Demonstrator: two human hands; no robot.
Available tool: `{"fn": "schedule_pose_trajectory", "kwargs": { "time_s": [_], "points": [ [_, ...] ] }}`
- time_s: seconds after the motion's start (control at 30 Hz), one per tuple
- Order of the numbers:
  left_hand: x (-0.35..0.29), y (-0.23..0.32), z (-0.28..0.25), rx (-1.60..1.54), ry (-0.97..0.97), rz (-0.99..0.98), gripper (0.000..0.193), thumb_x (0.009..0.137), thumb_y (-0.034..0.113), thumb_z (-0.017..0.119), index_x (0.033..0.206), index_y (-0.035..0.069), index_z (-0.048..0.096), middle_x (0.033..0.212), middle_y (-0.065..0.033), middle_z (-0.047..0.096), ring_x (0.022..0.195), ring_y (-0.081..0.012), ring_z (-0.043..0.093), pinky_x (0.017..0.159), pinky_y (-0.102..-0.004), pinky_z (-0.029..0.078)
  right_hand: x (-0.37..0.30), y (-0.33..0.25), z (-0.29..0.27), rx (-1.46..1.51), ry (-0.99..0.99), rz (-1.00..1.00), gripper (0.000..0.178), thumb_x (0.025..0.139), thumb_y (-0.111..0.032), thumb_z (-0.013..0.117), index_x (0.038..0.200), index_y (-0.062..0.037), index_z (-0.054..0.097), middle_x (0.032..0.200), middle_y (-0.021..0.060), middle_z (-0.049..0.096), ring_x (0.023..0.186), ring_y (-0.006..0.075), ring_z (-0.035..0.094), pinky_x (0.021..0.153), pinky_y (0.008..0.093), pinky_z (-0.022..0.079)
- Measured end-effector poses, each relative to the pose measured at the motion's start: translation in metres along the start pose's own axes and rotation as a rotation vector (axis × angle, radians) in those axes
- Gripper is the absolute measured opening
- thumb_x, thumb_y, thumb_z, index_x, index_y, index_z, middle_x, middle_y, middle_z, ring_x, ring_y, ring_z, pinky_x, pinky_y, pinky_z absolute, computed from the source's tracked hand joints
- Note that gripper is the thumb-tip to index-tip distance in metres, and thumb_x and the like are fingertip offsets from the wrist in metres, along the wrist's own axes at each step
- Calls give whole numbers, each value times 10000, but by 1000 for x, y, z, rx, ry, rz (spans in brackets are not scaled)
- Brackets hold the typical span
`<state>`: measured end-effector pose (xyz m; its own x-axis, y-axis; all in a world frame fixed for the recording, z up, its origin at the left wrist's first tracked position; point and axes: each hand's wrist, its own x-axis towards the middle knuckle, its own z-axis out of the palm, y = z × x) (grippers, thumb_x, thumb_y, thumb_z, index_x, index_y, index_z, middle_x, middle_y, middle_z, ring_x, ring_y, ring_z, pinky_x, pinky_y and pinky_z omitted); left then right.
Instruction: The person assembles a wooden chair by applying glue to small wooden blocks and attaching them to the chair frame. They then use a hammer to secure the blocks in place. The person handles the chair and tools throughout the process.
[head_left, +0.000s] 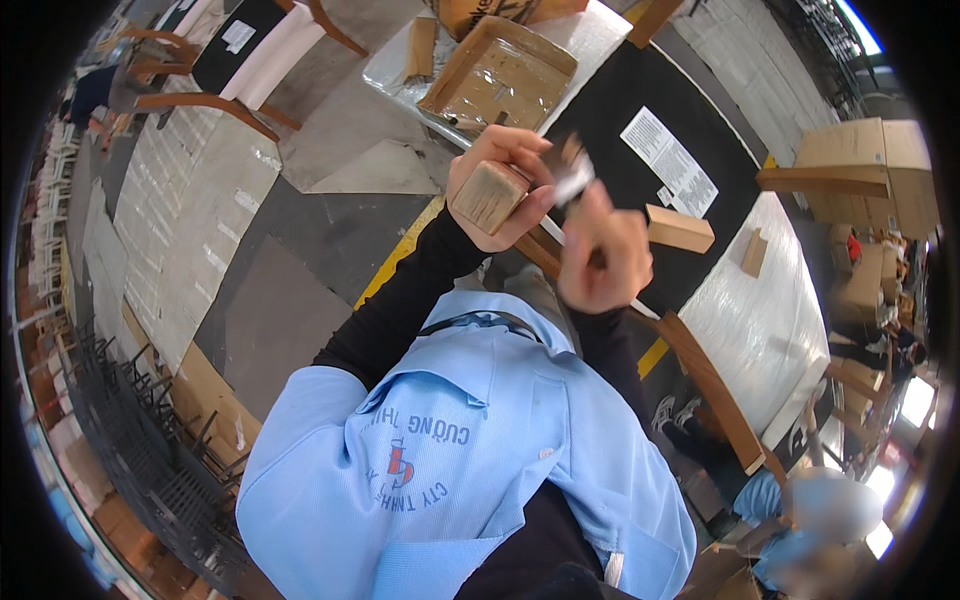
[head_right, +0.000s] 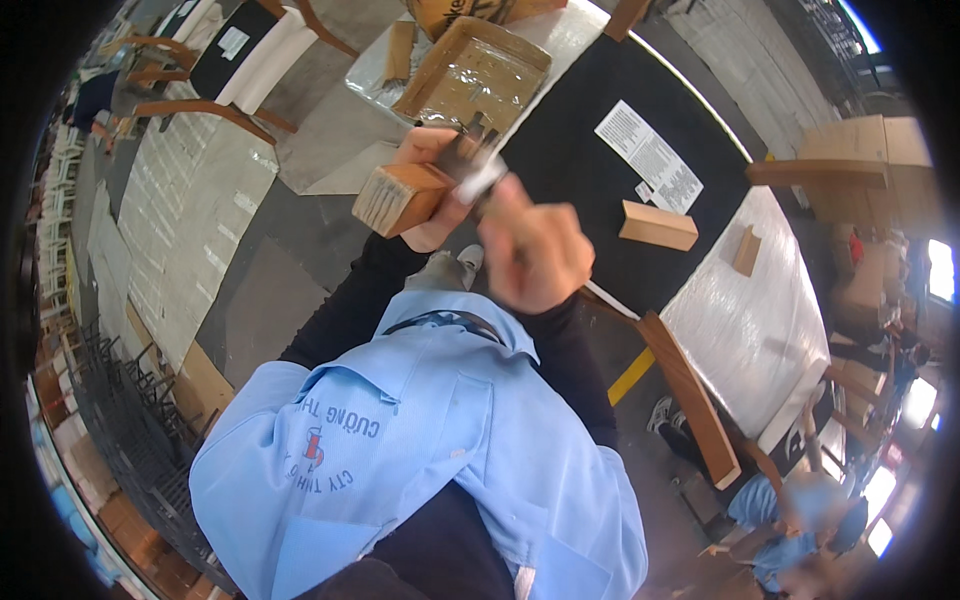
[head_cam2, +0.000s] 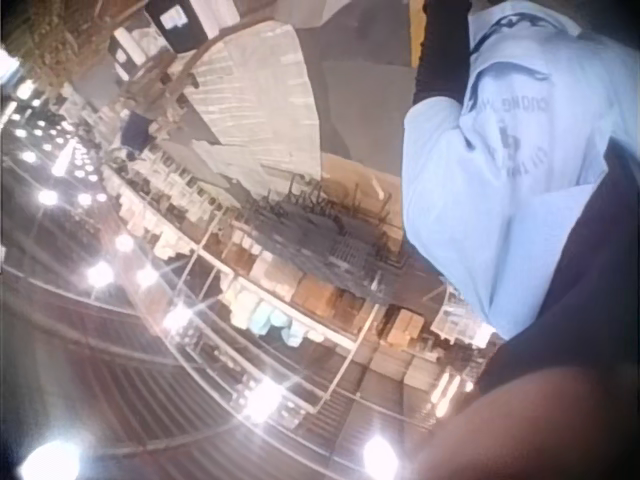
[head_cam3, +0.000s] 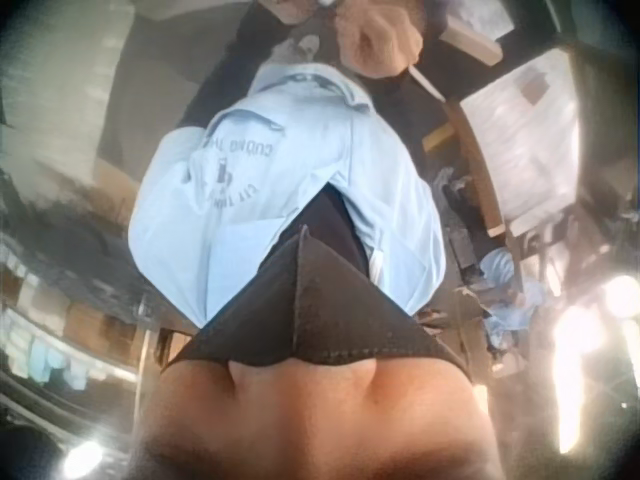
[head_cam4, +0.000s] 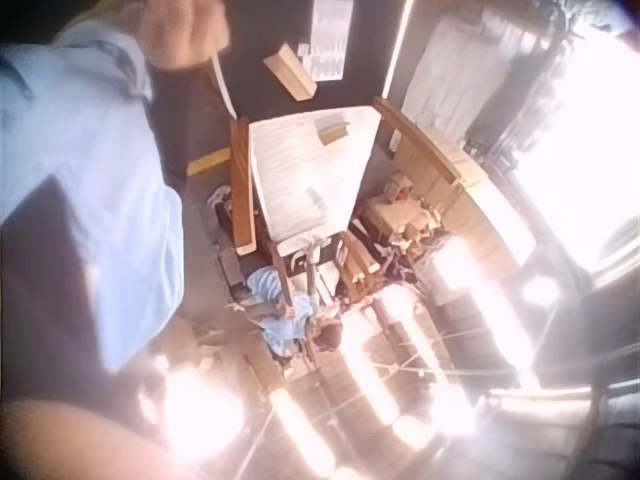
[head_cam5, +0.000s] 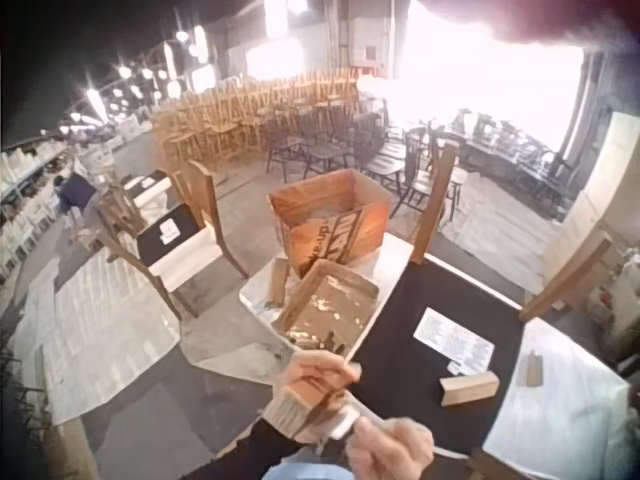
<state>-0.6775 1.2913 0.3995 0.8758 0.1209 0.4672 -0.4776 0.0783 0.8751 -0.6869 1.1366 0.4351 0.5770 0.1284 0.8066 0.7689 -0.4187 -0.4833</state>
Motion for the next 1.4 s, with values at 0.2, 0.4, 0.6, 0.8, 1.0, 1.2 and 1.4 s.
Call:
{"fn": "schedule_pose_trajectory", "kwargs": {
  "time_s": [0.2, 0.4, 0.6, 0.8, 1.0, 1.2, 1.4],
  "points": [
    [4, 1, 2, 57, 73, 48, 198, 815, 160, 747, 933, 81, 610, 645, 4, 606, 590, -74, 596, 579, -225, 480, -7, -1, -12, 231, -83, -199, 356, 799, -119, 737, 1134, -32, 655, 675, 40, 558, 471, 150, 491, 430, 280, 396],
    [5, 3, 2, -8, 77, 10, 197, 804, 168, 778, 882, 79, 621, 676, -3, 618, 581, -67, 588, 559, -208, 469, 16, 11, 1, 77, -42, 116, 372, 824, -14, 669, 1188, 36, 612, 767, 64, 587, 571, 106, 494, 494, 236, 407],
    [7, 2, -3, -13, 33, 49, 191, 779, 117, 792, 875, 70, 634, 673, -4, 624, 575, -78, 587, 548, -210, 464, 81, 1, -30, 406, -417, 201, 342, 801, -32, 703, 1134, 34, 670, 730, 81, 646, 530, 93, 490, 477, 233, 370],
    [13, -6, -5, -109, -42, 70, 244, 702, 103, 850, 862, 55, 671, 732, -38, 670, 633, -114, 643, 574, -227, 499, 122, -2, -51, 380, -915, 77, 337, 835, -169, 681, 1086, 56, 694, 651, 73, 601, 519, 130, 533, 475, 263, 392],
    [12, -3, -11, 23, -75, 171, 189, 790, 110, 760, 861, 67, 590, 724, -53, 644, 675, -150, 642, 693, -292, 539, 120, 14, -108, 428, -817, 67, 405, 840, -247, 690, 1102, 61, 691, 585, 39, 559, 457, 106, 521, 408, 231, 351],
    [13, -11, -8, -20, -16, 148, 247, 683, 117, 856, 834, 92, 662, 716, -19, 657, 601, -108, 620, 567, -226, 486, 133, 2, -62, 385, -840, -13, 374, 810, -166, 716, 1094, 75, 686, 597, 43, 573, 464, 95, 503, 395, 230, 350],
    [9, -3, -8, -25, 44, 138, 236, 697, 122, 854, 841, 106, 667, 731, 4, 655, 648, -108, 643, 582, -230, 494, 179, -43, -39, 129, -1103, -285, 373, 773, -210, 728, 1050, 38, 716, 594, 23, 568, 448, 98, 483, 382, 249, 345]
  ]
}}
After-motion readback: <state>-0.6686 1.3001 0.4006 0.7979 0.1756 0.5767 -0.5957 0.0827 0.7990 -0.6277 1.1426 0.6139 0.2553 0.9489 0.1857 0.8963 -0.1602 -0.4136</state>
